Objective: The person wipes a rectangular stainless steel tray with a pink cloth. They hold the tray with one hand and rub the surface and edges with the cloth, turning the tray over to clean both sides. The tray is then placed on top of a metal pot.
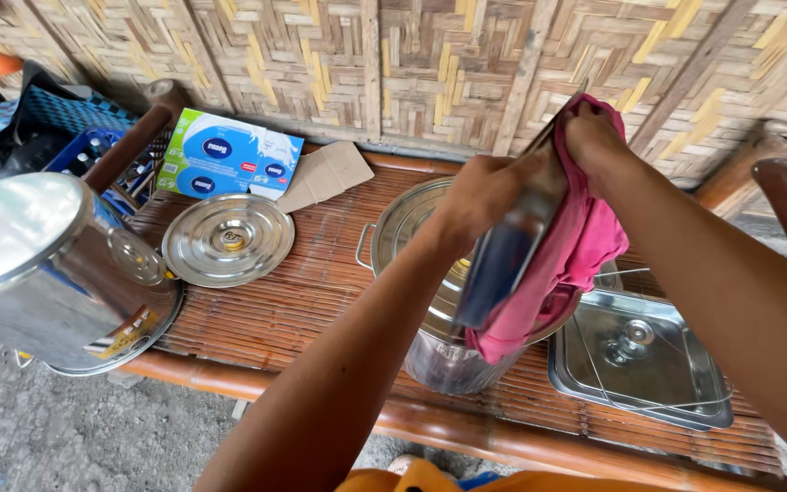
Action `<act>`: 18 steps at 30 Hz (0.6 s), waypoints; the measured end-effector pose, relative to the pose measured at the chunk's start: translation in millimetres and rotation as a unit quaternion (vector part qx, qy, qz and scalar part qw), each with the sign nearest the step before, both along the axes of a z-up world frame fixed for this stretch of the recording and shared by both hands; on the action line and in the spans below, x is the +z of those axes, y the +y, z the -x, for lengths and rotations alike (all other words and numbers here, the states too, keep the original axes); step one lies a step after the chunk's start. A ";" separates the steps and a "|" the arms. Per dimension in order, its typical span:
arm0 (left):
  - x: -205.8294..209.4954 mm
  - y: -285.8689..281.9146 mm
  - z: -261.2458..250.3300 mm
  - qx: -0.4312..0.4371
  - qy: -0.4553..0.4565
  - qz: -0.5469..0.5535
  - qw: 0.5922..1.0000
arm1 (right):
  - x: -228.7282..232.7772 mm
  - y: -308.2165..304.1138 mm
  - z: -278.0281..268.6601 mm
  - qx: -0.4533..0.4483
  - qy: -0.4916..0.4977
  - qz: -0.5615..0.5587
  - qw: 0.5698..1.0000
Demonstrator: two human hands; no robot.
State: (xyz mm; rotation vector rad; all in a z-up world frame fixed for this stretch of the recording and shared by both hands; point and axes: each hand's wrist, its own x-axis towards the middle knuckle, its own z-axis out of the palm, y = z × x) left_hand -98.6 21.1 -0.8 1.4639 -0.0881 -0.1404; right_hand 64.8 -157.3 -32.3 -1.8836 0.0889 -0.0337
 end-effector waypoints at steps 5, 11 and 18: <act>-17.5 -1.3 -41.4 0.034 -0.138 -0.306 0.942 | -25.1 20.3 53.2 0.018 -0.343 0.239 0.908; -37.0 17.3 -68.4 0.050 -0.019 -0.234 0.971 | -25.1 79.2 186.9 0.012 -0.352 0.213 0.911; -53.3 19.6 -77.0 0.044 -0.291 -0.405 0.866 | -34.4 36.0 8.8 0.017 -0.214 0.282 0.935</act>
